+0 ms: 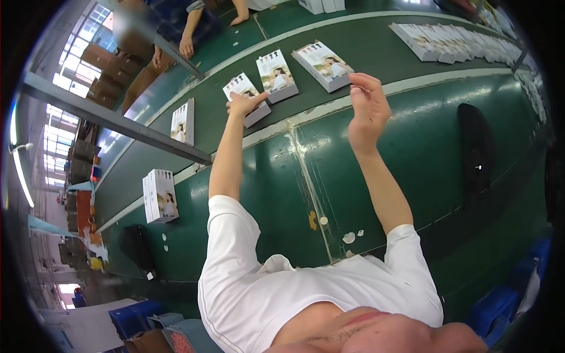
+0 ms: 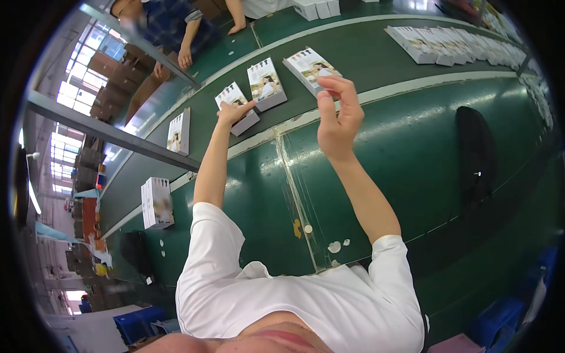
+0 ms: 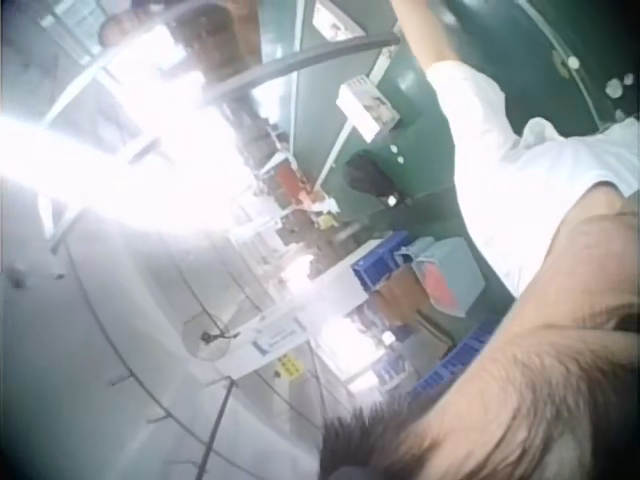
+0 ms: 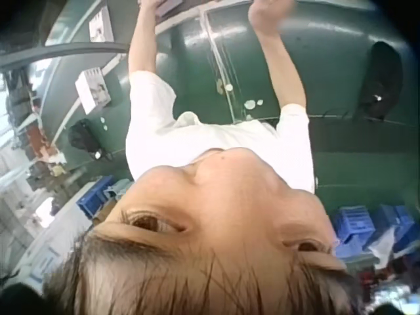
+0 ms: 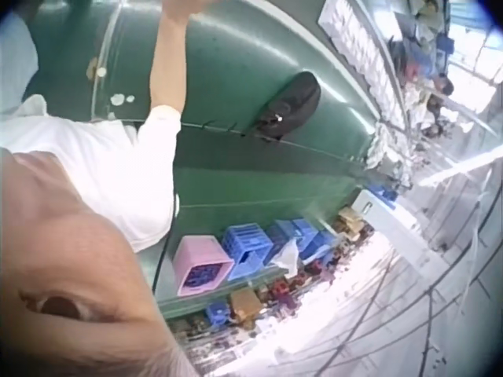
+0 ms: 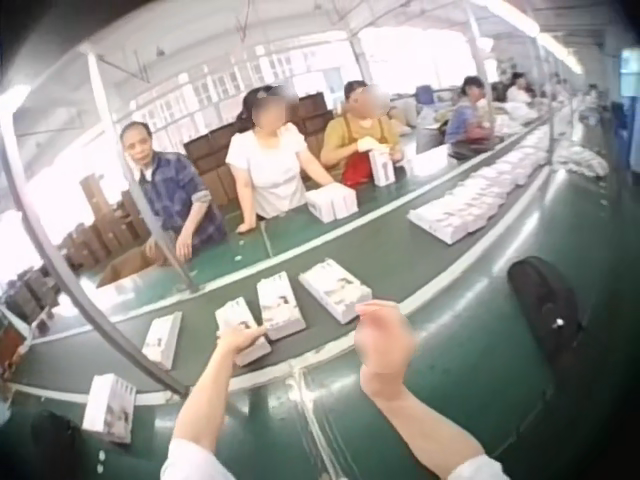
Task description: Packaging small products into retail boxes on a factory assembly line.
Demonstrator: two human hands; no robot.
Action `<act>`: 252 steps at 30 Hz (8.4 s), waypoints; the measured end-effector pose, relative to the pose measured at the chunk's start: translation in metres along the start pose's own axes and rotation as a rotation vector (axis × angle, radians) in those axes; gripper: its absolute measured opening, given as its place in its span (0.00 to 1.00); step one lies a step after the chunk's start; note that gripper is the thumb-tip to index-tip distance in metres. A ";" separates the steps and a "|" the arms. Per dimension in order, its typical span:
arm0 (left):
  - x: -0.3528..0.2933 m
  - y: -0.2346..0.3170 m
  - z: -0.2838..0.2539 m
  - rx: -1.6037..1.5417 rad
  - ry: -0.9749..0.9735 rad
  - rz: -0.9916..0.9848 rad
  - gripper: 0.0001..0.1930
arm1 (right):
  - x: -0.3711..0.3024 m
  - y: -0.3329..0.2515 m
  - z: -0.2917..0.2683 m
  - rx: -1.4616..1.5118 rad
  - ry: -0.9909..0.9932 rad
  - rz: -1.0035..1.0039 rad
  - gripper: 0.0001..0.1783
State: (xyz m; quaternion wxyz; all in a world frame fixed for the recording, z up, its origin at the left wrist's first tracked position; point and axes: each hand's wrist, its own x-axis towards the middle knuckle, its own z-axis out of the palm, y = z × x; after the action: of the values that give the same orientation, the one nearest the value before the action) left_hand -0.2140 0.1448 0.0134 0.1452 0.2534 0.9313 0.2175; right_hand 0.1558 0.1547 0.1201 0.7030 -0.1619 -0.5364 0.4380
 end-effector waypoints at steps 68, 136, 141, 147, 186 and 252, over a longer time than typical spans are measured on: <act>-0.247 -0.023 -0.006 -0.925 0.593 1.175 0.15 | -0.057 0.017 0.039 0.045 -0.818 -0.254 0.08; -0.199 -0.314 -0.186 0.648 0.547 -0.168 0.49 | 0.010 0.003 -0.011 -0.072 -0.517 0.608 0.23; -0.197 -0.257 -0.174 0.677 1.098 0.320 0.34 | 0.011 0.005 -0.011 -0.217 -0.547 0.646 0.28; -0.200 -0.077 -0.081 0.147 0.791 1.113 0.27 | 0.016 0.031 -0.020 0.038 -0.527 0.433 0.32; -0.266 0.046 -0.008 -1.127 -0.126 0.691 0.37 | -0.053 0.033 0.014 0.127 -0.388 0.384 0.29; -0.257 0.000 0.001 -0.483 0.640 1.400 0.18 | -0.002 0.017 -0.010 0.154 -1.132 0.348 0.16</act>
State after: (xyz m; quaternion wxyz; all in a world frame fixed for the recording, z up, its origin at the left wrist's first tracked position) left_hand -0.0007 0.0080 0.0539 -0.2476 0.6652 0.4802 0.5155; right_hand 0.1575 0.1652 0.1029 0.2355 0.0627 -0.7600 0.6025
